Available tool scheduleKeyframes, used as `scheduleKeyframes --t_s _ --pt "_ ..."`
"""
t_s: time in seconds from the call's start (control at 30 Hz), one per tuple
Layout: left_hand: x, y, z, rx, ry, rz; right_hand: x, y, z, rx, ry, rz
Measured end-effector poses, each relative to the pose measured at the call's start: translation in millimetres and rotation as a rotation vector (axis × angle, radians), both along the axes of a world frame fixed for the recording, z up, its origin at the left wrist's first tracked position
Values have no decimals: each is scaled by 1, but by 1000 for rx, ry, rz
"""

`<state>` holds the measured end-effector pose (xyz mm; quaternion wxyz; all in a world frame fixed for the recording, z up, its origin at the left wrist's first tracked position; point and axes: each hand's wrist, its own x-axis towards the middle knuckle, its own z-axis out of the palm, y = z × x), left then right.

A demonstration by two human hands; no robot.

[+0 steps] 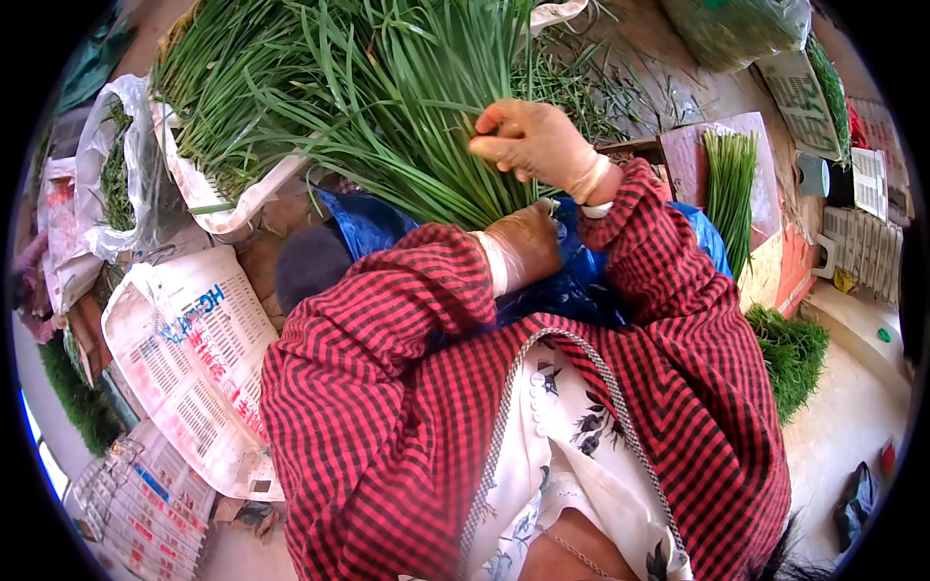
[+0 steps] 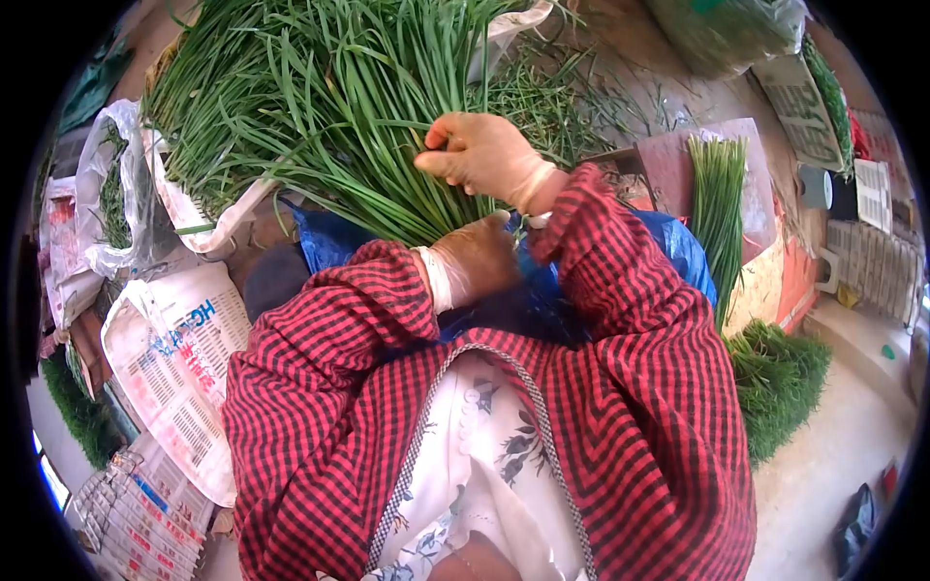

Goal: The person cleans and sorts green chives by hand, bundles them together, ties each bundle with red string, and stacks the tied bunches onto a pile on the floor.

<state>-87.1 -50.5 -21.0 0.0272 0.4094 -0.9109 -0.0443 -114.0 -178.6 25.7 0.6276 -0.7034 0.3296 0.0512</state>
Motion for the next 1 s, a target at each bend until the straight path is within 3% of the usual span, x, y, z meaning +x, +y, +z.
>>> scheduleKeyframes --t_s 0.07,0.17,0.47,0.57,0.67,0.93,1.0 --pt "2 0 0 31 56 -2 3 1 4 -469 34 218" --pt "3 2 3 39 2 11 -3 3 -5 -598 -5 207" --pt "7 1 16 81 -160 -32 -10 6 -20 -516 -118 26" --pt "11 -1 20 81 -149 -62 -16 5 -15 -55 -118 -169" --pt "14 -3 23 53 -103 -56 -25 3 -7 108 -202 -236" --pt "19 -6 39 -33 58 -3 -57 6 20 330 -437 -371" --pt "26 -6 48 -152 260 74 -58 9 41 345 -487 -347"
